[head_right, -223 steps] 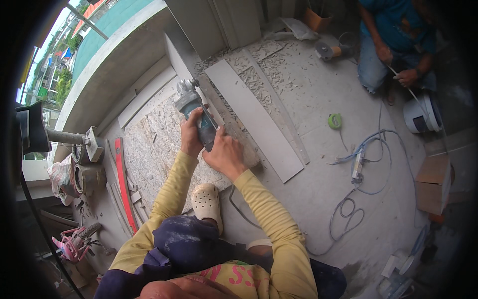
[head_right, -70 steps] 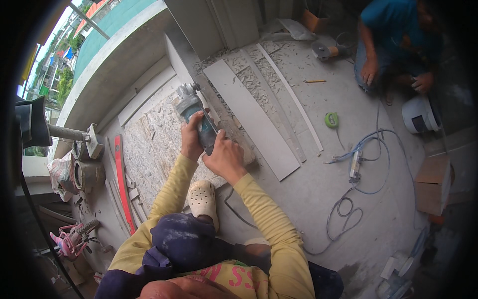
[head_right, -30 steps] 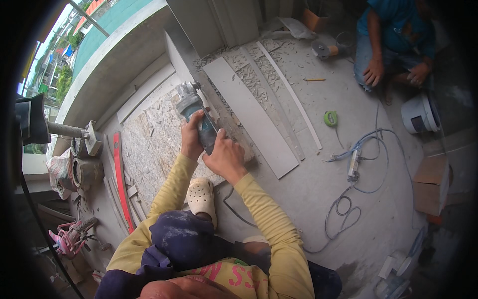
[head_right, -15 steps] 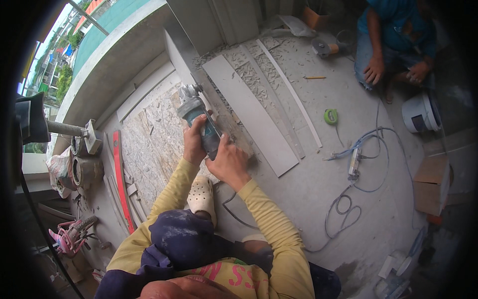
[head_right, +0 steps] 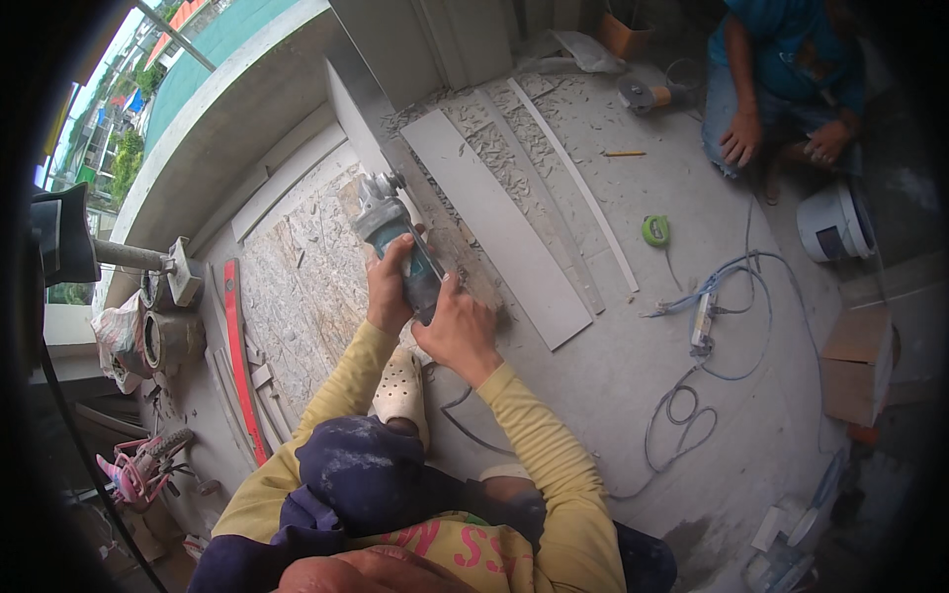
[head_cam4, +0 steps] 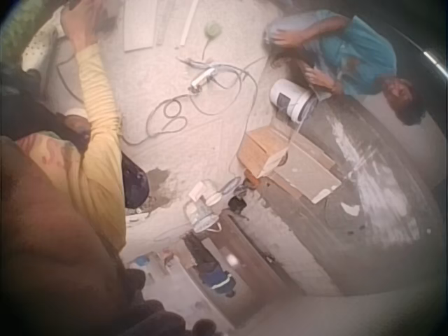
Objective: The person uses an angle grinder to cut a long white tile into smaller pieces. After cutting, the person hands a cut tile piece to a coworker and continues cutting additional tiles.
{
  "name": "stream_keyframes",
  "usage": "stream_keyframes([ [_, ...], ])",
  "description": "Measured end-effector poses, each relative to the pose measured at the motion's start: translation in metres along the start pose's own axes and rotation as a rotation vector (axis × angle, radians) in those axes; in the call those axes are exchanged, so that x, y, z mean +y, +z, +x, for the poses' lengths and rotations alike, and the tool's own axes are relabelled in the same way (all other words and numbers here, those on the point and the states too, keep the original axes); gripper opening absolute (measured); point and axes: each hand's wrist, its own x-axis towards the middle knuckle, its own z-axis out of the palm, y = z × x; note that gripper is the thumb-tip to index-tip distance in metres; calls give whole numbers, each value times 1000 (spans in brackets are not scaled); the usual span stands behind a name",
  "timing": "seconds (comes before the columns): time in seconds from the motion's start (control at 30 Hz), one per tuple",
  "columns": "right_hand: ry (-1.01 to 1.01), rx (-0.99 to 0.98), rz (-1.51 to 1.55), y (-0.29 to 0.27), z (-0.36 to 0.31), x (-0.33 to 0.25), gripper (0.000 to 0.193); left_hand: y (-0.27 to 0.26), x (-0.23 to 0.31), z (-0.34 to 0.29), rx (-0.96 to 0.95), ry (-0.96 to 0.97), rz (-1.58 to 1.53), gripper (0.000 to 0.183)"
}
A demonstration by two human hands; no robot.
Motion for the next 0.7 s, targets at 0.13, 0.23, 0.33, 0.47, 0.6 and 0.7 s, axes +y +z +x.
stream_keyframes([
  [0.13,1,1,9,-1,-4,2,78,4,0,-5,-10,1,-8,42],
  [0.23,8,3,13,-1,-6,4,77,12,0,-11,15,25,-22,40],
  [0.33,4,9,21,0,-8,6,76,13,-1,-14,14,27,-32,37],
  [0.47,18,-5,26,-2,-11,5,75,10,-4,-14,24,21,-22,33],
  [0.6,36,-47,7,-2,-14,8,80,11,-7,-18,54,29,-25,28],
  [0.7,42,-48,8,-3,-17,7,81,8,-7,-19,49,-27,-50,36],
])
